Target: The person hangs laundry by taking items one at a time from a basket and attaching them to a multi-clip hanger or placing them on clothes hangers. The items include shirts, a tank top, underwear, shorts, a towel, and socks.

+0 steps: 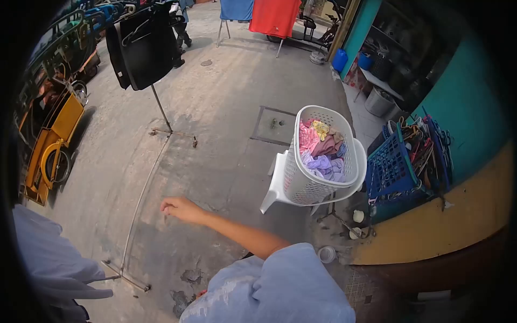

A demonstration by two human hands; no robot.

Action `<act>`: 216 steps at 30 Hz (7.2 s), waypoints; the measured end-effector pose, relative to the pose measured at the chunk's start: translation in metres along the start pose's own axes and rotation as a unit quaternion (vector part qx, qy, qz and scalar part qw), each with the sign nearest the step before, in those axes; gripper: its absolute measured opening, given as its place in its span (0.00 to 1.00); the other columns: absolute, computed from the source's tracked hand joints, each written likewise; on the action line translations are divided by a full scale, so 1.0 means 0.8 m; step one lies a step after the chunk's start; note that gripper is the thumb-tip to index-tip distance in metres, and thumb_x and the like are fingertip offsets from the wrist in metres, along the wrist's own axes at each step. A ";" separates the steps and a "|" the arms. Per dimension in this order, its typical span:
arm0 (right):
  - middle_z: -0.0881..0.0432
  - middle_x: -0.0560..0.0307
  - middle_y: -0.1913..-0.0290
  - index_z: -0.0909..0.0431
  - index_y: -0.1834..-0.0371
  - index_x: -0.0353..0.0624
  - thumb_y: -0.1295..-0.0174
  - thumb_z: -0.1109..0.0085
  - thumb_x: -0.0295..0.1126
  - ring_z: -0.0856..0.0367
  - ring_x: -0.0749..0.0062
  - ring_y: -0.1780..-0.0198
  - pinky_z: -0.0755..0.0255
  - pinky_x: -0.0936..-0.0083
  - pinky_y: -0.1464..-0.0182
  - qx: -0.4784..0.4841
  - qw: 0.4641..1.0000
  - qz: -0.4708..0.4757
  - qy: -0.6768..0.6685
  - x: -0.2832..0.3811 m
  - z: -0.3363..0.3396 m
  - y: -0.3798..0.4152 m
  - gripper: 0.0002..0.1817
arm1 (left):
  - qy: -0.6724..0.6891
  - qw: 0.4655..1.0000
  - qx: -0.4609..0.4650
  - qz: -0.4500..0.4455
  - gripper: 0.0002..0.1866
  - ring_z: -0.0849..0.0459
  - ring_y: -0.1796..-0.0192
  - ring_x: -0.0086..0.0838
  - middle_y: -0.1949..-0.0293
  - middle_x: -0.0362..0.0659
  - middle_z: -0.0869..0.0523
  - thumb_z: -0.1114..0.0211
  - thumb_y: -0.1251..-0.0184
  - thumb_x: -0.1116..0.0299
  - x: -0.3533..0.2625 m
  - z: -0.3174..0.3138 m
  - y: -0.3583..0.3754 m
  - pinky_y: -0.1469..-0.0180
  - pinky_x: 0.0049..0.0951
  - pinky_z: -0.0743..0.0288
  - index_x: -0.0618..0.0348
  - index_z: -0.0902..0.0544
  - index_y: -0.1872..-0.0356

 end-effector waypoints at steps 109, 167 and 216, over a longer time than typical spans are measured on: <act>0.21 0.52 0.62 0.25 0.57 0.39 0.45 0.40 0.30 0.22 0.66 0.62 0.30 0.73 0.61 -0.200 0.963 0.090 0.156 -0.049 0.435 0.213 0.13 | 0.103 0.838 0.255 -0.471 0.10 0.23 0.60 0.17 0.63 0.36 0.21 0.38 0.38 0.68 -0.686 -0.625 0.438 0.56 0.21 0.29 0.55 0.26 0.57; 0.17 0.61 0.61 0.24 0.55 0.45 0.40 0.41 0.35 0.24 0.86 0.63 0.35 0.86 0.64 0.198 0.918 0.293 -0.181 0.489 0.154 -0.260 0.12 | 0.252 0.699 0.221 -0.631 0.09 0.20 0.64 0.21 0.62 0.39 0.21 0.42 0.34 0.66 -1.036 -0.271 0.427 0.66 0.21 0.23 0.52 0.31 0.57; 0.20 0.50 0.62 0.25 0.61 0.46 0.41 0.47 0.36 0.21 0.50 0.59 0.28 0.57 0.60 -0.365 0.798 -0.177 0.446 -0.202 0.581 0.321 0.09 | -0.058 0.572 0.128 -0.808 0.24 0.23 0.51 0.29 0.54 0.46 0.20 0.42 0.35 0.62 -0.640 -0.598 0.541 0.50 0.31 0.33 0.59 0.34 0.40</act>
Point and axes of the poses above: each hand's wrist, its own y-axis away from the middle knuckle, its own z-axis out of the back of the hand, x = y × z, the point moved 5 cm from there along -y, towards the middle knuckle
